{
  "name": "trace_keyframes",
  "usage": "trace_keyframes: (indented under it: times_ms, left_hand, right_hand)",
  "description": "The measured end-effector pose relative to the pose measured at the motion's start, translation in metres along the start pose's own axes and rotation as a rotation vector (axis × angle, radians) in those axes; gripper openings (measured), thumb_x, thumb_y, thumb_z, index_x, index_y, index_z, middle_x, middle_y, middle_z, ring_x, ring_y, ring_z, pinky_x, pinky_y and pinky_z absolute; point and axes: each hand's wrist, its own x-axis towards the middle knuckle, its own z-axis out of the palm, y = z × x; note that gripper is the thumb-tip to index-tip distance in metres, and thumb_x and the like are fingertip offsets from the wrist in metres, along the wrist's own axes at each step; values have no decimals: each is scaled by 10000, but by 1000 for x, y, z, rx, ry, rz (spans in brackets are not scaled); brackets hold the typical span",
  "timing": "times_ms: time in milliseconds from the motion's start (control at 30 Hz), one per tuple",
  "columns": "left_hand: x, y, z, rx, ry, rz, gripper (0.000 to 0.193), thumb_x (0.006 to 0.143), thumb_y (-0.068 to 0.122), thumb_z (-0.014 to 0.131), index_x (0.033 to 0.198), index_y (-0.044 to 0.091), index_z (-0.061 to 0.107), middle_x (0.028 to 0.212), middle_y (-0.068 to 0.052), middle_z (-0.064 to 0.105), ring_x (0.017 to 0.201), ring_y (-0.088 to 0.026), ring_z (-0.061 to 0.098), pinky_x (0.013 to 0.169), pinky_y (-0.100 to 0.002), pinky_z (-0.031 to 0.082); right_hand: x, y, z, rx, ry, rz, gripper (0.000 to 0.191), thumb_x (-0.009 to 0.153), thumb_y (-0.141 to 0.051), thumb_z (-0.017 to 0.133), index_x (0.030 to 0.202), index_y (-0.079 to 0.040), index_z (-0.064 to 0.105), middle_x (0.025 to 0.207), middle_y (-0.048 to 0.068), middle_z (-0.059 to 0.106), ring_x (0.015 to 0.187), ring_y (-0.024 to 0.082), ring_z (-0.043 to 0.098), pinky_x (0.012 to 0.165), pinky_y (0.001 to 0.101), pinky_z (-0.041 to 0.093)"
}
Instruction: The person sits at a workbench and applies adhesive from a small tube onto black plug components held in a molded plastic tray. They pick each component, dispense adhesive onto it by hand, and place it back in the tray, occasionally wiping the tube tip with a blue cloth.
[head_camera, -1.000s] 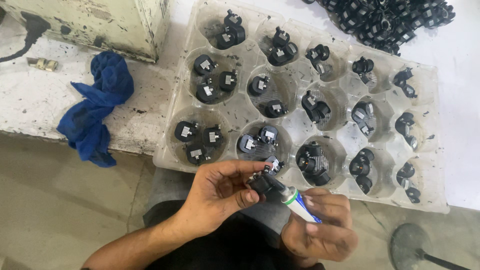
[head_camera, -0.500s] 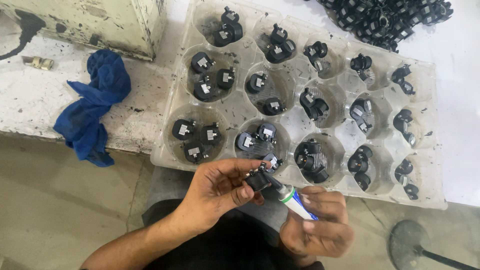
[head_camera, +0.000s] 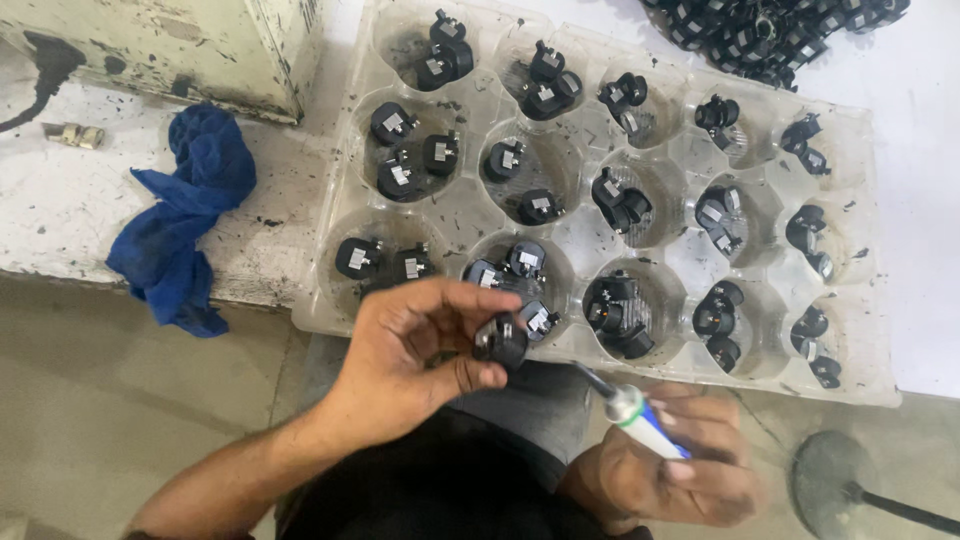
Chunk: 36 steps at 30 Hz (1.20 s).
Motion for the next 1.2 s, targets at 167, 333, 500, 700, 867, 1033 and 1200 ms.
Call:
trace_keyframes:
  times_ms: [167, 333, 500, 700, 867, 1033, 1200]
  left_hand:
    - [73, 20, -9, 504, 11, 151, 453, 825, -85, 815, 1246, 8, 679, 1120, -75, 762, 982, -113, 757, 879, -250, 659]
    - [150, 20, -5, 779, 68, 137, 387, 766, 78, 850, 1129, 41, 721, 1033, -61, 787, 861, -107, 769, 776, -243, 646]
    - [186, 9, -7, 1357, 39, 444, 345, 659, 282, 934, 869, 64, 768, 865, -108, 762, 784, -254, 743, 708, -377, 579]
    - [205, -11, 5, 1680, 34, 358, 405, 571, 404, 951, 640, 74, 728, 680, -112, 701, 643, -321, 690, 580, -452, 542]
    - [209, -13, 7, 1663, -22, 166, 467, 516, 497, 991, 617, 111, 749, 617, -105, 694, 606, -322, 680, 568, -450, 534]
    - [219, 1, -11, 1600, -7, 205, 464, 615, 559, 969, 770, 154, 803, 680, -64, 734, 630, -289, 707, 621, -418, 552]
    - [248, 22, -77, 1655, 43, 371, 277, 952, 416, 827, 1011, 147, 801, 814, -69, 763, 693, -261, 728, 625, -442, 565]
  right_hand:
    - [11, 5, -20, -106, 116, -62, 358, 790, 72, 684, 935, -96, 403, 771, 114, 581, 640, 243, 627, 507, 329, 535]
    - [6, 3, -36, -16, -30, -127, 397, 761, 102, 704, 978, -101, 441, 817, 137, 623, 653, 230, 613, 537, 341, 538]
    - [5, 2, -45, -48, -83, -113, 386, 777, 95, 729, 993, -108, 481, 868, 148, 651, 698, 253, 633, 610, 369, 576]
    - [10, 4, -49, -83, -100, -74, 398, 805, 101, 756, 1009, -106, 485, 925, 150, 642, 702, 249, 628, 640, 368, 584]
    - [10, 7, -50, -76, -42, -23, 358, 828, 68, 779, 994, -99, 508, 895, 147, 650, 732, 253, 639, 680, 373, 592]
    - [8, 16, -47, -79, -41, -29, 369, 833, 49, 787, 994, -92, 486, 842, 153, 636, 731, 247, 634, 680, 364, 591]
    - [7, 20, -47, -79, -38, -22, 358, 839, 45, 786, 991, -83, 488, 853, 157, 637, 758, 262, 649, 736, 376, 605]
